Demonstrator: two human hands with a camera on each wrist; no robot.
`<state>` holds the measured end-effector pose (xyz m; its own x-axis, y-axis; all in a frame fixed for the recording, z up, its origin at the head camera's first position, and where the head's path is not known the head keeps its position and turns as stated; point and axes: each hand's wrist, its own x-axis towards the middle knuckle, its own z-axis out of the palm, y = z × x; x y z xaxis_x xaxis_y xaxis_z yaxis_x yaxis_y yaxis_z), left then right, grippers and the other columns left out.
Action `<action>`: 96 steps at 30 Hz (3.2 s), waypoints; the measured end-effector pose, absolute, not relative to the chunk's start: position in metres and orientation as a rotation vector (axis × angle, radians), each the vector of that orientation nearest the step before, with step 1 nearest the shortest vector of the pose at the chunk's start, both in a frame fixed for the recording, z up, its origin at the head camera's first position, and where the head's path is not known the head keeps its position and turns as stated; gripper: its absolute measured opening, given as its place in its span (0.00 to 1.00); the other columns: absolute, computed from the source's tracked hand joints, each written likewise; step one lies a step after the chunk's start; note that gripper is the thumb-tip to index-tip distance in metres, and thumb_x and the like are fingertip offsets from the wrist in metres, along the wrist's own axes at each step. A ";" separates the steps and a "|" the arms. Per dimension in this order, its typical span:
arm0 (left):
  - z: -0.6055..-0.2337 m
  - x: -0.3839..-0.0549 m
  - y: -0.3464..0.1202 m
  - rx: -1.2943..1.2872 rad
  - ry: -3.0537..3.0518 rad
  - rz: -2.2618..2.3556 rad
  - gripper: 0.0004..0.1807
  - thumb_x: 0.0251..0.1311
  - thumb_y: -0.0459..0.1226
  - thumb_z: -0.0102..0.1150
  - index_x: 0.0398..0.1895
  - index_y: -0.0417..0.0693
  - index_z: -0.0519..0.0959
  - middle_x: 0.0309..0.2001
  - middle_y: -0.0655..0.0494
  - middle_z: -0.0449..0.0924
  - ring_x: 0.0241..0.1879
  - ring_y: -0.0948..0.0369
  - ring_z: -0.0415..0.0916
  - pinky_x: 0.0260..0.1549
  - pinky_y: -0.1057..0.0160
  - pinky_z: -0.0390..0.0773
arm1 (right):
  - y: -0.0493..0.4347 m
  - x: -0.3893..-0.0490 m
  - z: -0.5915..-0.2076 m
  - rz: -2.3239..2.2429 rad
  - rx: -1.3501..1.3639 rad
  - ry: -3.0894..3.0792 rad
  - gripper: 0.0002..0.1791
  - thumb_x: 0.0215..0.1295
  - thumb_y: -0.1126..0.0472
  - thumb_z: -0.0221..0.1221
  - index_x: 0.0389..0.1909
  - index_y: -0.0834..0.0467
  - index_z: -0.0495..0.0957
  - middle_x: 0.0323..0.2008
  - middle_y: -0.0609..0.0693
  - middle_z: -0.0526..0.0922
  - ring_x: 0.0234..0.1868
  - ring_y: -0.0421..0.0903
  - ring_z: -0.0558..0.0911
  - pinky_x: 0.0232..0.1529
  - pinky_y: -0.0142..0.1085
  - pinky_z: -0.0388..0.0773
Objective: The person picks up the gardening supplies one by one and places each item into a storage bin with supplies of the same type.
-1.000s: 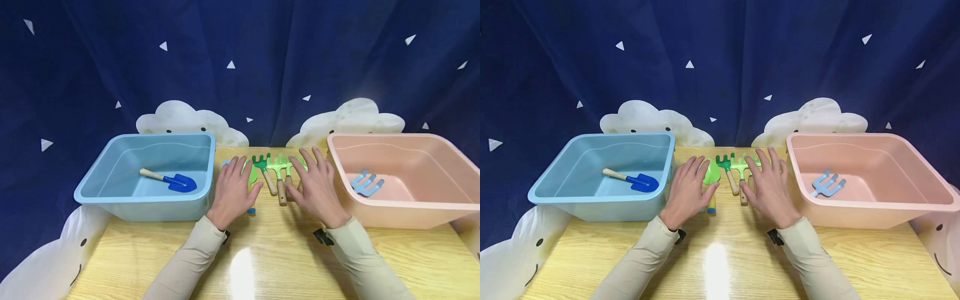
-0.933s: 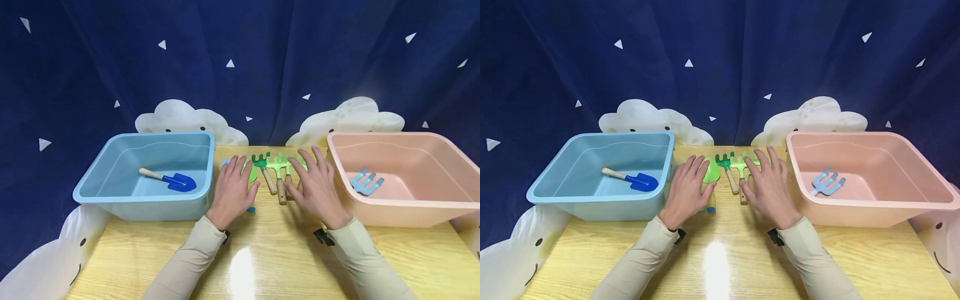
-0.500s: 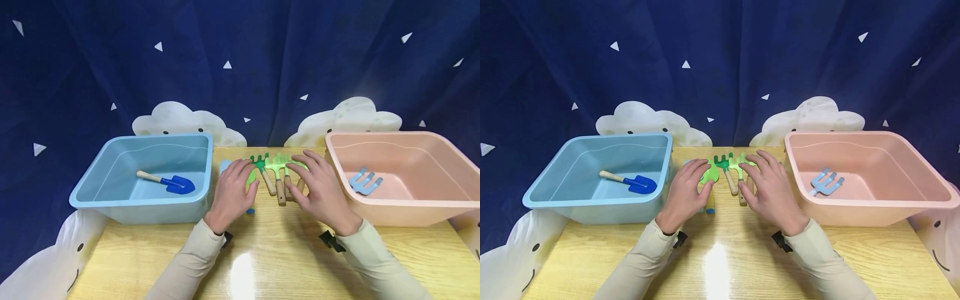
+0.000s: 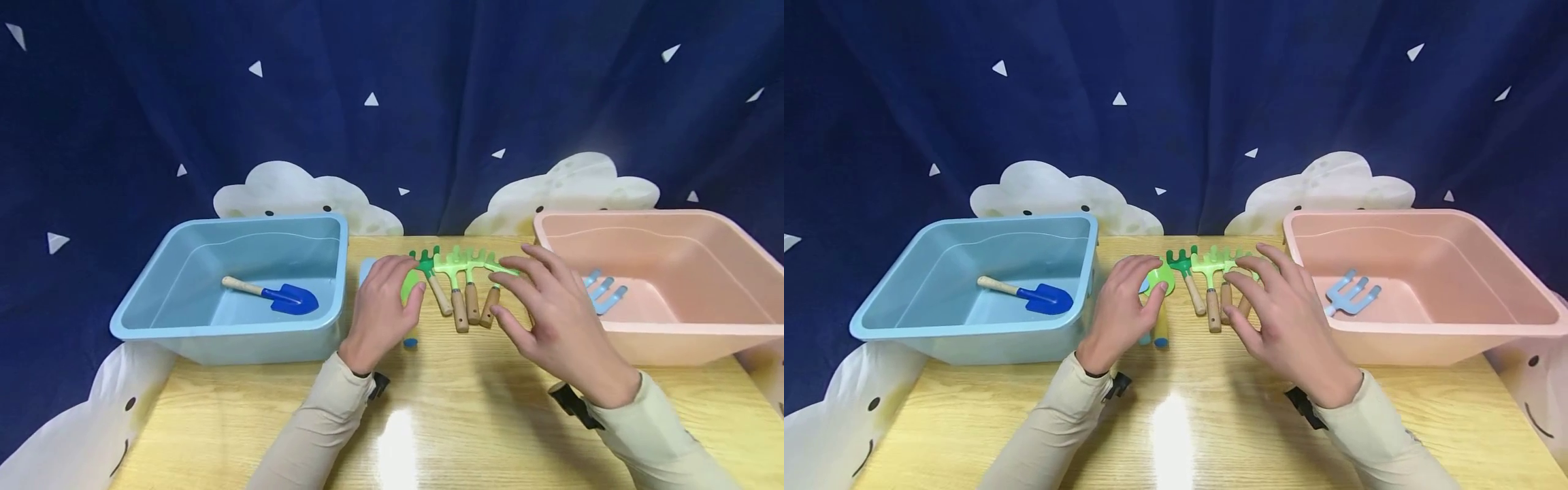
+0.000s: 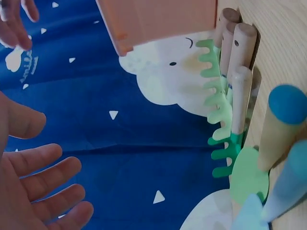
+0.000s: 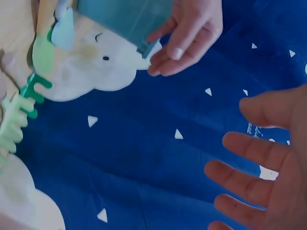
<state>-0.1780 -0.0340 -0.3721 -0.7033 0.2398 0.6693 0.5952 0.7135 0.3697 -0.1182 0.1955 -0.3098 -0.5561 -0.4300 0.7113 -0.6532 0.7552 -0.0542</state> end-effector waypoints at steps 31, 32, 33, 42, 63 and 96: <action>-0.367 -0.184 -0.019 -0.662 -2.335 -0.924 0.16 0.58 0.42 0.53 0.48 0.49 0.77 0.54 0.56 0.75 0.59 0.58 0.67 0.56 0.60 0.69 | 0.322 -0.091 -0.306 0.483 0.345 -2.050 0.29 0.58 0.45 0.54 0.38 0.70 0.80 0.41 0.69 0.79 0.60 0.54 0.72 0.65 0.44 0.58; -0.368 -0.185 -0.018 -0.662 -2.334 -0.926 0.16 0.58 0.42 0.54 0.48 0.48 0.77 0.54 0.56 0.75 0.59 0.58 0.67 0.56 0.60 0.69 | 0.329 -0.091 -0.310 0.488 0.323 -2.049 0.30 0.58 0.45 0.54 0.38 0.71 0.79 0.42 0.70 0.78 0.60 0.54 0.72 0.65 0.44 0.58; -0.368 -0.186 -0.017 -0.661 -2.334 -0.928 0.16 0.58 0.42 0.54 0.48 0.48 0.77 0.54 0.56 0.75 0.58 0.58 0.67 0.56 0.60 0.69 | 0.336 -0.090 -0.314 0.491 0.305 -2.050 0.31 0.59 0.44 0.54 0.38 0.72 0.79 0.42 0.71 0.78 0.61 0.54 0.71 0.66 0.44 0.58; -0.381 -0.191 -0.003 -0.675 -2.393 -0.943 0.17 0.57 0.42 0.54 0.49 0.48 0.77 0.55 0.55 0.75 0.59 0.58 0.68 0.58 0.59 0.69 | 0.371 -0.085 -0.352 0.578 0.285 -2.004 0.33 0.60 0.43 0.55 0.43 0.73 0.76 0.49 0.65 0.78 0.61 0.41 0.70 0.57 0.18 0.60; -0.374 -0.193 0.046 -0.796 -2.450 -0.875 0.19 0.57 0.44 0.53 0.51 0.50 0.75 0.58 0.56 0.72 0.59 0.60 0.69 0.56 0.61 0.71 | 0.397 -0.090 -0.365 0.530 0.220 -2.153 0.34 0.60 0.41 0.53 0.48 0.69 0.75 0.55 0.65 0.74 0.63 0.48 0.67 0.57 0.19 0.51; -0.414 -0.185 0.095 -1.099 -2.397 -0.517 0.25 0.59 0.49 0.48 0.57 0.48 0.68 0.56 0.56 0.73 0.58 0.62 0.69 0.60 0.66 0.66 | 0.416 -0.114 -0.401 0.455 0.314 -2.076 0.39 0.49 0.30 0.54 0.24 0.67 0.76 0.21 0.62 0.73 0.29 0.60 0.63 0.60 0.38 0.51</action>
<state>-0.1854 0.0946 -0.4136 -0.5809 0.6082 0.5410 0.7771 0.6121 0.1463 -0.1139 0.4164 -0.4007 -0.5132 -0.0409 0.8573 -0.3953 0.8979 -0.1938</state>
